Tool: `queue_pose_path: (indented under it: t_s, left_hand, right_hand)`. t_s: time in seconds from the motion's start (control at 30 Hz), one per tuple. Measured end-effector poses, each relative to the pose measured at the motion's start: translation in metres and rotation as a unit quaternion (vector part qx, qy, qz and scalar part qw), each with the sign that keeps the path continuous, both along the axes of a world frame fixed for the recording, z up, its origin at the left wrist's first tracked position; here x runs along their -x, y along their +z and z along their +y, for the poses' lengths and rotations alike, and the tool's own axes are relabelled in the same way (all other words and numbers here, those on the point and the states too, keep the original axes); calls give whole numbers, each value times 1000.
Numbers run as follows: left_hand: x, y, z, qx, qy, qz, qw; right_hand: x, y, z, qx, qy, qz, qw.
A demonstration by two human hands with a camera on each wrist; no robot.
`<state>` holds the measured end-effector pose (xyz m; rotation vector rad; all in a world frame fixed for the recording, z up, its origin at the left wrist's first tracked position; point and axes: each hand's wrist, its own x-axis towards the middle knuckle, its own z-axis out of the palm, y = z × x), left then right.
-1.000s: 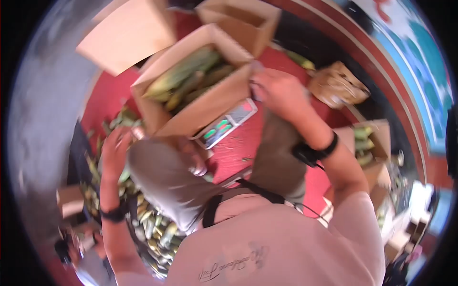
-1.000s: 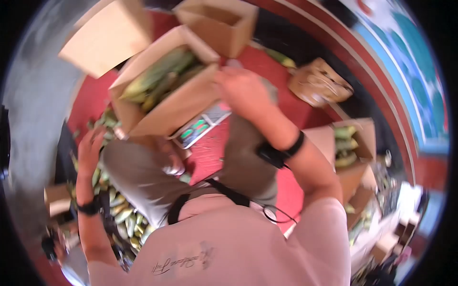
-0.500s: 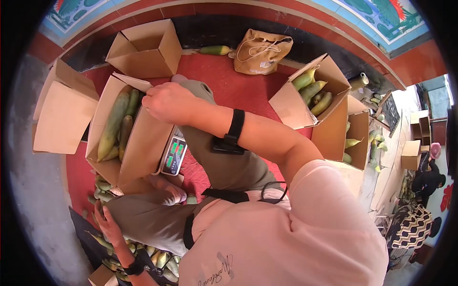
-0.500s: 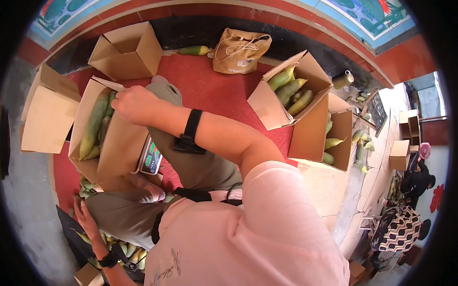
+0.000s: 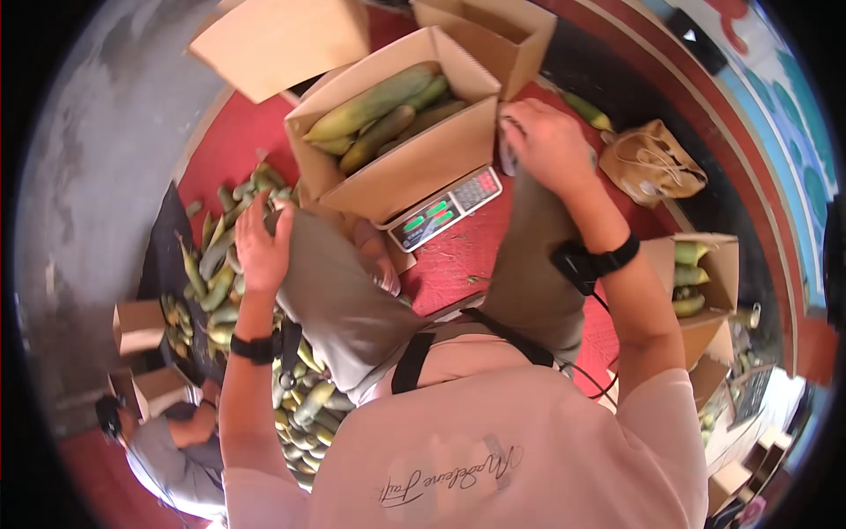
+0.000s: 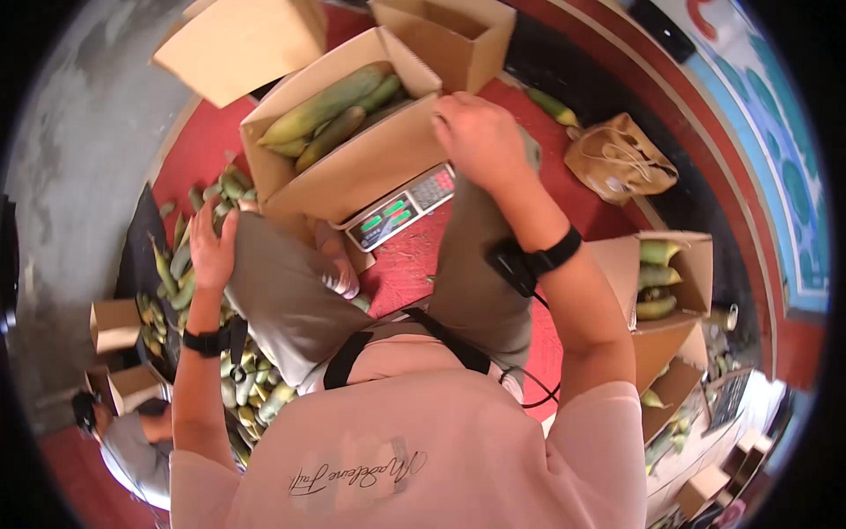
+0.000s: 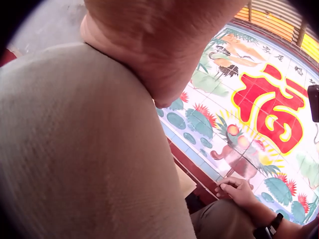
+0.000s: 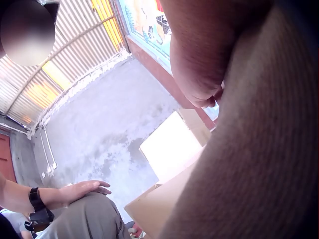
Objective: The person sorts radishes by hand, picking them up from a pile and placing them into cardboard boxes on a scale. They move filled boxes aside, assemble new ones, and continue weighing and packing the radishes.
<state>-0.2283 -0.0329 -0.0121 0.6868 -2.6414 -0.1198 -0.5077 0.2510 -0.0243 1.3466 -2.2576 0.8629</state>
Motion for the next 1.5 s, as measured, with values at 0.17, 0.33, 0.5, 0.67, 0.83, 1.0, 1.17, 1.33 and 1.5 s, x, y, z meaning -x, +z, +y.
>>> queue_pose_path:
  t_s: [0.17, 0.33, 0.5, 0.67, 0.83, 1.0, 1.17, 1.33, 1.5]
  left_hand:
    - [0, -3, -1, 10, 9, 12, 1000]
    - [-3, -6, -4, 6, 24, 12, 1000]
    - [-4, -5, -1, 21, 36, 11, 999]
    - [-4, -8, 0, 27, 39, 25, 999]
    - [-4, -10, -2, 39, 31, 30, 998]
    - [-7, -7, 0, 44, 26, 36, 998]
    - [-6, -6, -1, 45, 7, 25, 999]
    - [-8, -6, -3, 23, 7, -6, 1000]
    - [-9, -11, -10, 4, -3, -25, 1000]
  right_hand:
    - [1, 0, 2, -6, -19, -7, 1000]
    - [-1, 0, 1, -14, -19, -14, 1000]
    - [-2, 1, -1, -15, -19, -15, 1000]
    - [-3, 3, -4, -23, -17, -23, 999]
    - [-5, 4, -4, -25, -18, -27, 999]
    - [-3, 3, -4, 3, -10, -39, 999]
    - [13, 0, 8, 98, -16, -74, 992]
    - [23, -13, 69, 113, -139, -107, 978]
    - [10, -91, 183, -25, -307, -167, 936]
